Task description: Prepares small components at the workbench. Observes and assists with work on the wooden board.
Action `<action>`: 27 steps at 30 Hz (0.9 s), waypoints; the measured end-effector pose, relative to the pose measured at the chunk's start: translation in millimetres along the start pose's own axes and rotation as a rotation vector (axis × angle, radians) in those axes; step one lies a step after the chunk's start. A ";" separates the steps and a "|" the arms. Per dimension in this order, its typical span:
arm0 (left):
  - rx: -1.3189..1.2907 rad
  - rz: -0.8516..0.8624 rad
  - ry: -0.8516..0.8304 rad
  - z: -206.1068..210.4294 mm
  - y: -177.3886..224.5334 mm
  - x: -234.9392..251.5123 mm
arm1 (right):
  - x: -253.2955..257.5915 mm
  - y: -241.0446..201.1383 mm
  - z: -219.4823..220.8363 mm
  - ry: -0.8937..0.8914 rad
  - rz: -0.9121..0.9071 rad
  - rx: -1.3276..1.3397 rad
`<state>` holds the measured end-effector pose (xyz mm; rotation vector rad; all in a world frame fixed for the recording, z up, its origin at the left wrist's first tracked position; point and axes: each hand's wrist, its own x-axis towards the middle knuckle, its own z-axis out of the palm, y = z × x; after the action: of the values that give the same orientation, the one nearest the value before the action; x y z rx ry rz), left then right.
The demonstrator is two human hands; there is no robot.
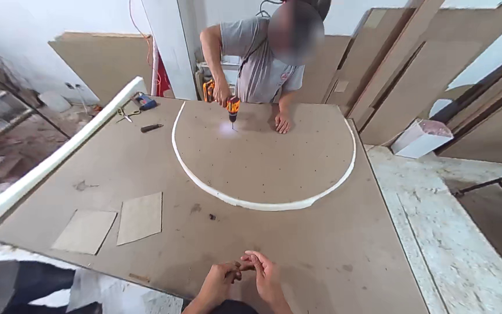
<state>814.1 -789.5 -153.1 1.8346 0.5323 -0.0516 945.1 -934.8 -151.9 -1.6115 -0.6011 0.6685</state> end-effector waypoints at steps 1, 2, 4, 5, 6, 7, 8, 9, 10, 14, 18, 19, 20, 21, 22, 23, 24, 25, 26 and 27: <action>-0.009 0.015 0.030 1.3 -2.3 1.0 | 1.3 -3.8 -0.7 0.008 0.060 0.029; -0.017 0.018 0.063 1.4 -2.9 1.2 | 1.5 -11.0 -0.6 0.031 0.142 0.061; -0.008 0.005 0.125 -4.3 1.6 -0.6 | 1.6 -29.2 -0.1 0.077 0.306 0.065; 0.001 -0.006 0.145 -9.6 3.7 -0.6 | 3.3 -36.6 -0.9 0.079 0.347 0.024; 0.010 -0.020 0.154 -14.4 1.9 -3.0 | 2.6 -38.7 -0.9 0.085 0.345 -0.022; 0.005 -0.041 0.156 -16.9 -4.1 -10.0 | -2.5 -33.5 0.6 0.101 0.308 -0.027; -0.009 -0.058 0.158 -18.0 -12.0 -16.0 | -6.5 -23.2 2.1 0.134 0.230 0.024; -0.011 -0.053 0.170 -24.6 -19.8 -12.2 | 0.3 -11.7 2.7 0.151 0.122 0.110; -0.007 -0.050 0.189 -28.7 -27.1 -11.1 | 5.2 -0.8 2.0 0.154 0.030 0.200; 0.043 -0.117 0.319 -30.1 -49.6 -20.8 | 2.4 22.3 -5.0 0.126 -0.018 0.185; 0.285 -0.091 0.530 -38.3 -74.3 -5.5 | 9.5 20.3 -5.9 0.107 0.041 -0.063; 0.302 -0.069 0.564 -38.8 -81.7 -0.3 | 11.9 22.8 -6.2 0.103 0.027 -0.087; 0.292 -0.058 0.576 -39.8 -85.3 3.1 | 14.1 25.4 -5.5 0.086 0.012 -0.092; 0.241 -0.062 0.554 -41.3 -81.9 7.0 | 17.4 26.0 -5.2 0.059 -0.008 -0.099; 0.145 -0.055 0.501 -42.0 -72.3 11.5 | 20.8 24.2 -4.6 0.030 -0.033 -0.095; 0.007 -0.027 0.421 -39.5 -58.9 15.4 | 22.5 20.8 -3.1 0.011 -0.058 -0.095; -0.158 0.034 0.327 -32.8 -44.4 19.2 | 23.3 16.6 -0.5 0.005 -0.084 -0.103; -0.317 0.118 0.224 -23.7 -27.4 25.4 | 25.7 13.0 3.5 0.018 -0.109 -0.102; -0.426 0.200 0.142 -12.1 -8.3 32.7 | 29.0 9.1 8.9 0.031 -0.126 -0.071; -0.468 0.272 0.097 0.2 14.2 38.9 | 33.3 2.9 14.6 0.028 -0.133 -0.005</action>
<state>854.4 -780.1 -152.0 1.4376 0.3230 0.3227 957.9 -901.5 -159.3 -1.5676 -0.6836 0.5457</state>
